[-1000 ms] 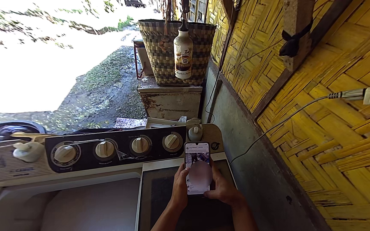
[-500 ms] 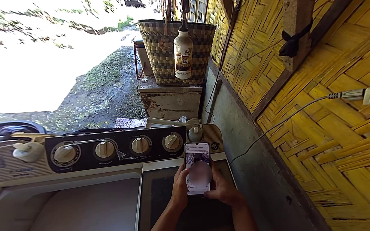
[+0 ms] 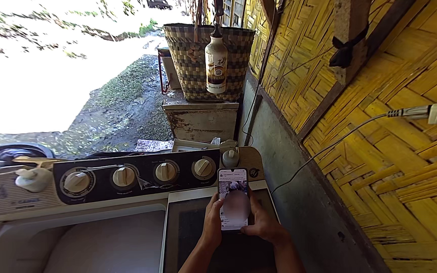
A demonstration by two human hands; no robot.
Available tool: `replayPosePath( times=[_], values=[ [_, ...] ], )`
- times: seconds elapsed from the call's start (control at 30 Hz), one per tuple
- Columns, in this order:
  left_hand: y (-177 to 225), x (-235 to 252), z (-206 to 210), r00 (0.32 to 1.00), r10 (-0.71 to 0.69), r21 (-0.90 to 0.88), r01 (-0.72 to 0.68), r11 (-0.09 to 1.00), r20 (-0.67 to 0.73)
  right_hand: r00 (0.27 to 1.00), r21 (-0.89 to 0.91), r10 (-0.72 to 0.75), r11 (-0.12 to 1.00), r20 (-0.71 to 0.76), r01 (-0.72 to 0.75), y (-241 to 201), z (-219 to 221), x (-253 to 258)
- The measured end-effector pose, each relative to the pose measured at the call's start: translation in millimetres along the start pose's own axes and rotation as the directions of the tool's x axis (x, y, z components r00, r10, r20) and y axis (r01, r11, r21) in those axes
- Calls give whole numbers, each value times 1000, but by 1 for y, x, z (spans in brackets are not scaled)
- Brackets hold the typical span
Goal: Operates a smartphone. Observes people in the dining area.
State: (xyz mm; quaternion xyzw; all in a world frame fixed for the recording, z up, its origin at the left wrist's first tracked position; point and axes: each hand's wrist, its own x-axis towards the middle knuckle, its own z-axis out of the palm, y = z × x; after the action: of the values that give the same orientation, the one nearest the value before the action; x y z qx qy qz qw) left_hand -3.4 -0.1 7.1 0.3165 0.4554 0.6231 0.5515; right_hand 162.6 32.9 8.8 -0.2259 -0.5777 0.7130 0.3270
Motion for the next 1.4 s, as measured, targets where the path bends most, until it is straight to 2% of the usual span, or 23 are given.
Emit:
replayPosePath(
  times=[1.4],
  values=[
    [0,-1,0,1000,4,12,-4,1000,-2,1000,-3,-18,1000,16,18,2,-1,0]
  ],
)
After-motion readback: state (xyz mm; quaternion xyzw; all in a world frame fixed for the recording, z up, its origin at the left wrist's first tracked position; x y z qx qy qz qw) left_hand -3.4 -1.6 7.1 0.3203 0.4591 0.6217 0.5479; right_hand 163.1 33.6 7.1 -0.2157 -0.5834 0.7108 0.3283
